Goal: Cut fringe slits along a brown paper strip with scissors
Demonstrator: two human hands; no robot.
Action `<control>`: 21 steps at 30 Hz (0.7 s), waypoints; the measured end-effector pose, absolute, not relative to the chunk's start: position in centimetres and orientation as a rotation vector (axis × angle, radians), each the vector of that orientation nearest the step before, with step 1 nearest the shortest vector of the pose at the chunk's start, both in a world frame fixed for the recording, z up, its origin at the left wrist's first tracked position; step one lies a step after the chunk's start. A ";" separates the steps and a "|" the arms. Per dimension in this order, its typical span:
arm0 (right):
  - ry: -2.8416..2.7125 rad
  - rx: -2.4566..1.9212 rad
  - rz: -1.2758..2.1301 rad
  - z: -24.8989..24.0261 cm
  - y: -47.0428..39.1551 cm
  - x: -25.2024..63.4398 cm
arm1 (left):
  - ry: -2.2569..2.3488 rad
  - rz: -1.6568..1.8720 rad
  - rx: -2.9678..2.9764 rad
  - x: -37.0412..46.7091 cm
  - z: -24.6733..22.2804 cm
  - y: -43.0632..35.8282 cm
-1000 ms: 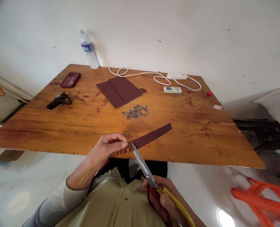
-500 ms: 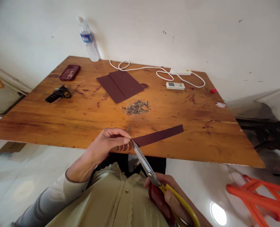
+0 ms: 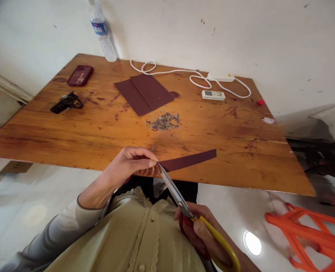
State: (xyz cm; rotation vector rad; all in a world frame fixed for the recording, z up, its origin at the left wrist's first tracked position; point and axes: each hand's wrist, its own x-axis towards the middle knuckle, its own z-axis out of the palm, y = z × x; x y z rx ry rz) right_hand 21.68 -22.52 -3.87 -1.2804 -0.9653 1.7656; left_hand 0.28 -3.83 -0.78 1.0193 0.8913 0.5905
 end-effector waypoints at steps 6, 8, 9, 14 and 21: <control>-0.898 -1.318 1.805 -3.6 -22.8 21.9 | 0.806 0.529 1.128 0.1 -0.8 -3.3; -0.890 -1.301 1.814 -4.0 -23.0 22.2 | 0.793 0.532 1.187 0.0 -0.6 -3.1; -0.896 -1.301 1.823 -4.2 -23.2 22.4 | 0.789 0.528 1.213 -0.1 -0.5 -2.9; -0.893 -1.453 1.705 -3.5 -23.7 23.4 | 0.743 0.475 1.278 -0.2 -0.1 -2.3; -0.923 -1.367 1.755 -3.6 -23.5 23.6 | 0.692 0.469 1.302 -0.3 0.2 -2.0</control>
